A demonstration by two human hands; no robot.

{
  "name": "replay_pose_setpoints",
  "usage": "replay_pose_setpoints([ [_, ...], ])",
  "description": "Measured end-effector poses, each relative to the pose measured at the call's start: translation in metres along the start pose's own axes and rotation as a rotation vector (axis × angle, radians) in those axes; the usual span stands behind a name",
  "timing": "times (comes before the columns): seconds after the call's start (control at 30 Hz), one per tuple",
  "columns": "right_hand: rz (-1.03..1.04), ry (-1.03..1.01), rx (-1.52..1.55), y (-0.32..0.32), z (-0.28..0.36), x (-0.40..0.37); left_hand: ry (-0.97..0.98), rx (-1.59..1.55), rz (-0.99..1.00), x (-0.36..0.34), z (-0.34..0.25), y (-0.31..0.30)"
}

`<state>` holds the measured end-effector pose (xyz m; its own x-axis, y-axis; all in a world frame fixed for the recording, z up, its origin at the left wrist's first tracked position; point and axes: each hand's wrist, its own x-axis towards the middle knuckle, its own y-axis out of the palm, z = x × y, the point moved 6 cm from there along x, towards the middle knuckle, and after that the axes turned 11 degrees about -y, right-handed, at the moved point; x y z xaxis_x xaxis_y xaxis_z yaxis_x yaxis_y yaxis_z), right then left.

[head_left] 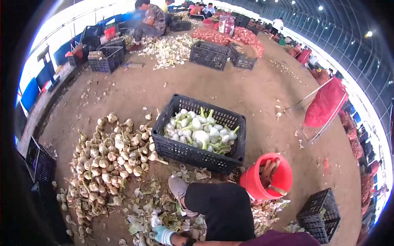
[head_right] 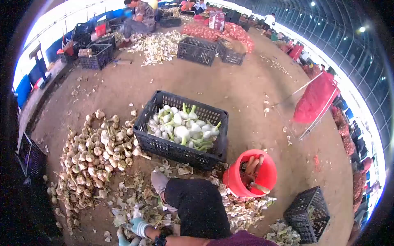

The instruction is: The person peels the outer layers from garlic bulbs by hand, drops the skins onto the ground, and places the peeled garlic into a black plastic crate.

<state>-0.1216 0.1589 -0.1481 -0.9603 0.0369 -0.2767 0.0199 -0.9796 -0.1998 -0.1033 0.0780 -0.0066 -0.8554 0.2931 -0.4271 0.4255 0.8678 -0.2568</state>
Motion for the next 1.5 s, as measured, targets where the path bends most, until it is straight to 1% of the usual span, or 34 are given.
replay_pose_setpoints([
  [0.03,0.124,0.053,-0.044,-0.024,0.042,-0.023,0.078,0.117,-0.064,-0.009,-0.02,-0.001],
  [0.07,0.115,0.041,-0.046,-0.02,0.04,-0.023,0.157,0.233,-0.129,-0.016,-0.034,-0.001],
  [0.1,0.145,-0.018,-0.089,-0.01,0.037,-0.021,-0.009,0.152,-0.115,-0.014,-0.019,-0.005],
  [0.13,0.176,-0.074,-0.133,-0.004,0.037,-0.022,0.003,0.153,-0.113,-0.016,-0.017,-0.007],
  [0.2,0.163,-0.085,-0.075,-0.001,0.033,-0.027,0.066,0.3,-0.138,-0.022,-0.022,-0.008],
  [0.23,0.171,-0.089,-0.081,0.001,0.034,-0.028,-0.028,0.217,-0.125,-0.027,-0.024,-0.007],
  [0.37,0.182,-0.11,-0.101,0.0,0.037,-0.033,0.03,0.149,-0.085,-0.035,-0.027,-0.005],
  [0.47,0.178,-0.128,-0.114,0.002,0.038,-0.033,-0.178,-0.181,-0.016,-0.036,-0.018,-0.005],
  [0.53,0.17,-0.13,-0.139,0.004,0.039,-0.031,-0.155,-0.176,0.01,-0.036,-0.006,-0.009],
  [0.57,0.151,-0.141,-0.168,0.0,0.043,-0.032,-0.192,-0.365,0.124,-0.033,0.008,-0.01],
  [0.6,0.146,-0.14,-0.206,-0.001,0.045,-0.032,-0.229,-0.553,0.239,-0.034,0.003,-0.004],
  [0.63,0.093,-0.003,-0.337,-0.002,0.038,-0.048,-0.243,-0.588,0.109,-0.038,-0.005,-0.003],
  [0.67,0.093,-0.001,-0.337,0.0,0.041,-0.051,-0.245,-0.588,0.109,-0.038,-0.004,-0.003],
  [0.73,-0.122,-0.324,-0.054,-0.02,0.078,-0.054,-0.485,-1.072,0.044,-0.035,0.018,-0.002],
  [0.77,-0.272,-0.426,-0.118,0.002,0.049,-0.041,-0.388,-0.966,0.308,-0.018,0.059,-0.013],
  [0.8,-0.274,-0.425,-0.115,-0.002,0.056,-0.044,-0.39,-0.963,0.308,-0.016,0.06,-0.01],
  [0.87,-0.27,-0.212,0.228,-0.011,0.053,-0.046,-0.467,-0.948,0.103,-0.019,0.068,-0.008],
  [0.9,-0.27,-0.212,0.226,-0.012,0.052,-0.045,-0.355,-0.726,0.054,-0.033,0.009,0.003],
  [0.93,-0.244,-0.214,0.162,-0.01,0.052,-0.044,-0.358,-0.726,0.052,-0.038,0.003,0.007],
  [1.0,-0.184,-0.225,0.038,-0.004,0.054,-0.04,0.212,0.079,-0.3,-0.05,-0.035,-0.009],
  [1.03,-0.156,-0.232,-0.027,-0.002,0.056,-0.039,0.056,-0.17,-0.273,-0.048,-0.024,-0.01],
  [1.07,-0.154,-0.234,-0.027,-0.003,0.055,-0.04,-0.121,-0.505,-0.191,-0.048,-0.013,-0.007],
  [1.13,-0.215,-0.353,0.116,-0.022,0.077,-0.051,-0.157,-0.976,-0.067,-0.038,-0.004,-0.006],
  [1.17,-0.114,-0.317,0.393,-0.026,0.085,-0.057,-0.24,-1.182,0.065,-0.025,0.021,-0.007],
  [1.2,-0.113,-0.316,0.39,-0.028,0.088,-0.059,-0.346,-1.149,0.052,-0.031,0.011,-0.005],
  [1.27,-0.187,-0.331,0.653,-0.038,0.094,-0.06,-0.057,-0.395,-0.215,-0.027,0.013,-0.013],
  [1.3,-0.108,-0.291,0.334,-0.042,0.093,-0.06,-0.058,-0.396,-0.208,-0.023,0.019,-0.015],
  [1.33,-0.112,-0.286,0.333,-0.045,0.095,-0.063,-0.111,-0.79,-0.006,-0.017,0.027,-0.01],
  [1.37,-0.1,-0.204,0.283,-0.044,0.094,-0.065,-0.164,-1.179,0.2,-0.014,0.032,-0.004],
  [1.4,-0.085,-0.125,0.231,-0.039,0.089,-0.064,-0.163,-1.179,0.198,-0.015,0.03,-0.005],
  [1.43,-0.024,-0.167,0.087,-0.042,0.102,-0.07,-0.186,-1.027,0.124,-0.017,0.029,-0.009],
  [1.47,-0.132,-0.318,0.145,-0.029,0.094,-0.065,-0.212,-0.874,0.05,-0.021,0.029,-0.013],
  [1.5,-0.211,-0.472,0.03,-0.008,0.072,-0.05,-0.237,-0.72,-0.022,-0.026,0.028,-0.018],
])
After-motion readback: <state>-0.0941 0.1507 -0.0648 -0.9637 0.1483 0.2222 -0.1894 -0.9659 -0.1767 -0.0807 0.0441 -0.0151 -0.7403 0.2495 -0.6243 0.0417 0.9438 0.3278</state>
